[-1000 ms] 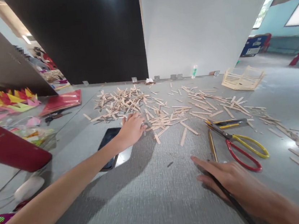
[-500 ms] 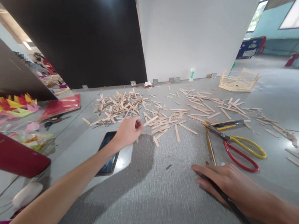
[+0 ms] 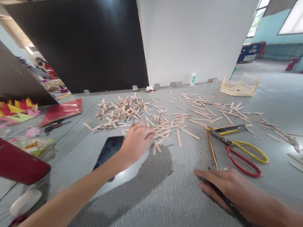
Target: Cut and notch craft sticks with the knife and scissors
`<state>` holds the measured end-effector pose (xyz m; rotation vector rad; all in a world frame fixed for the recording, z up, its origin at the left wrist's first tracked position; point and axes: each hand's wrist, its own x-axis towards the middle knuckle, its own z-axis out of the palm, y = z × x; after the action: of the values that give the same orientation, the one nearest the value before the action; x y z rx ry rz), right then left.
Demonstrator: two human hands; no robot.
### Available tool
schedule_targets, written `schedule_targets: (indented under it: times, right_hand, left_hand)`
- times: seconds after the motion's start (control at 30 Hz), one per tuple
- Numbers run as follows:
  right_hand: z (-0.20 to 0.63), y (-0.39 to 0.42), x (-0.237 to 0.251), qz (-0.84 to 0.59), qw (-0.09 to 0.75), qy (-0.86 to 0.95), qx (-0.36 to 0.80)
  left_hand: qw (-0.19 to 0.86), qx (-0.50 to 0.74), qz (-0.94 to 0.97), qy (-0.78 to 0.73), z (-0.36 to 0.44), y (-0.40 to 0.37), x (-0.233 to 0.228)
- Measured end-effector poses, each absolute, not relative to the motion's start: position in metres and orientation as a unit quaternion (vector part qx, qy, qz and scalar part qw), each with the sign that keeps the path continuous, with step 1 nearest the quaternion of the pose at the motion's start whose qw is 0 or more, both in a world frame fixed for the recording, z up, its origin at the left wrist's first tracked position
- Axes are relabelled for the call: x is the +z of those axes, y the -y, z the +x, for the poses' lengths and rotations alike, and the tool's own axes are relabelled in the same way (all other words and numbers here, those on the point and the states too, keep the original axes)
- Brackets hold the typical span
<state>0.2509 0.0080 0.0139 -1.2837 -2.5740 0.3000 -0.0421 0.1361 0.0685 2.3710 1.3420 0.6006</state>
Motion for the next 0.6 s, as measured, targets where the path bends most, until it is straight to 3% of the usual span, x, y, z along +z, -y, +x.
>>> schedule_targets:
  times: [0.23,0.6]
  right_hand:
    - [0.252,-0.008,0.013,-0.441,0.118,0.882,0.114]
    - [0.253,-0.011,0.014,-0.437,0.116,0.882,0.137]
  left_hand:
    - [0.204,0.084,0.885,-0.409,-0.040,-0.139,0.039]
    - [0.242,0.004,0.872,-0.426,-0.070,-0.129,0.054]
